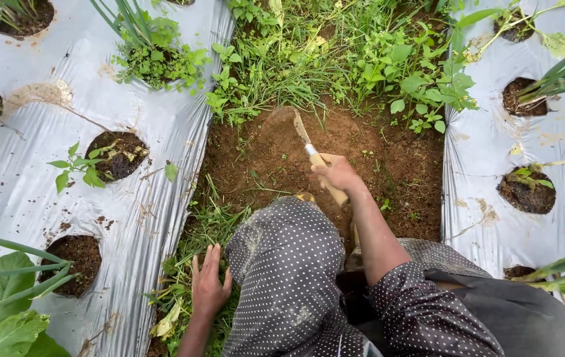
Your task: The person uses a small hand hoe to loosen soil and remove weeds from a garden bed covered with white plastic mulch. They also pull weeds by hand from around the base of the plants growing through the plastic.
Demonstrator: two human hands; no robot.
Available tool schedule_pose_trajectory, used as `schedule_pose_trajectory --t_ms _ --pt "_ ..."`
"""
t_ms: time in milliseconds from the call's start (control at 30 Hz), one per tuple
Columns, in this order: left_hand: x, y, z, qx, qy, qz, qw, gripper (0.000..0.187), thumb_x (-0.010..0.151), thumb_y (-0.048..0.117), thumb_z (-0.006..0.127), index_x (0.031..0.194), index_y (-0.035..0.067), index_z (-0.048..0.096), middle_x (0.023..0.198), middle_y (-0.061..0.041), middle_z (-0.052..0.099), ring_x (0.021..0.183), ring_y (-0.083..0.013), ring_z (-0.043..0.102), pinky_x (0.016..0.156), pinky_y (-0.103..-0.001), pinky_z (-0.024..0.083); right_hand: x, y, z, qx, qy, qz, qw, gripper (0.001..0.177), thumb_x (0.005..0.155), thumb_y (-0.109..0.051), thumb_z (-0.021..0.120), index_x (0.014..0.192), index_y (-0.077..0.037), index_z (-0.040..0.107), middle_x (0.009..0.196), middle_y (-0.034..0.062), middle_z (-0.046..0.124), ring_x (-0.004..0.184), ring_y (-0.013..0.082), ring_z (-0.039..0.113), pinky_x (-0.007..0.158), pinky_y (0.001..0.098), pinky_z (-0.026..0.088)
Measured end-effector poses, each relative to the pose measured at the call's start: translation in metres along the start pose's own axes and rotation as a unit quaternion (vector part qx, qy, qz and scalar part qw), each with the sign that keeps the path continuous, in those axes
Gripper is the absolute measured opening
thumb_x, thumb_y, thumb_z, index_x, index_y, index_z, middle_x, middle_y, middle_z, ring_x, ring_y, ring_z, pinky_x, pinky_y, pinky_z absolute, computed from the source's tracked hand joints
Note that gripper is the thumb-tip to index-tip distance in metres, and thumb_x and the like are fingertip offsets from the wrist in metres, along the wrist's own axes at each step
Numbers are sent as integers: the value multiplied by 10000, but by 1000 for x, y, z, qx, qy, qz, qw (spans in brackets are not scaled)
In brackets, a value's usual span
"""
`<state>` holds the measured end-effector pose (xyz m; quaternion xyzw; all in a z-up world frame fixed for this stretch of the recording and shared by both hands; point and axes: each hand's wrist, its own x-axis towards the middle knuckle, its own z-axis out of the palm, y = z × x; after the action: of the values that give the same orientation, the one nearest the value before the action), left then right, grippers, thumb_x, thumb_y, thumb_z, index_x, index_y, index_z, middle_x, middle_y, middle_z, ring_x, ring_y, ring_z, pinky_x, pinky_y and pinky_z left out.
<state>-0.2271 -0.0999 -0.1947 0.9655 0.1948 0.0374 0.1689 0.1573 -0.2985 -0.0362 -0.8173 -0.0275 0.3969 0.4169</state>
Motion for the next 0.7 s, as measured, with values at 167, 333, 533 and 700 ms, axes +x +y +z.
schedule_pose_trajectory --t_ms 167,333,533,700 --pt "-21 -14 6 -7 -115 -33 993 408 832 59 656 1225 77 550 1577 -168 390 1493 -215 386 1332 -447 10 51 80 13 169 176 123 962 389 983 -266 650 1308 -54 633 994 125 708 761 208 673 692 358 565" --pt "-49 -38 31 217 -311 -36 924 787 896 -209 374 1539 230 260 1695 14 123 1612 -269 -26 1306 -493 -138 47 110 43 255 230 211 915 376 1035 -266 629 1301 -34 499 1129 144 678 960 243 670 838 359 572" --pt "-86 -53 69 513 -236 152 811 630 941 -12 553 1504 248 446 1717 -8 -122 1568 -334 -167 1204 -602 -112 39 99 35 206 250 146 935 348 989 -224 681 1283 -46 622 1017 145 732 815 231 710 770 384 596" --pt "-122 -67 119 225 -100 107 963 885 801 -303 485 1524 187 345 1699 5 -45 1551 -329 160 1235 -440 324 39 75 27 130 243 102 956 214 979 -157 644 1187 -141 693 988 92 723 780 207 677 668 374 563"
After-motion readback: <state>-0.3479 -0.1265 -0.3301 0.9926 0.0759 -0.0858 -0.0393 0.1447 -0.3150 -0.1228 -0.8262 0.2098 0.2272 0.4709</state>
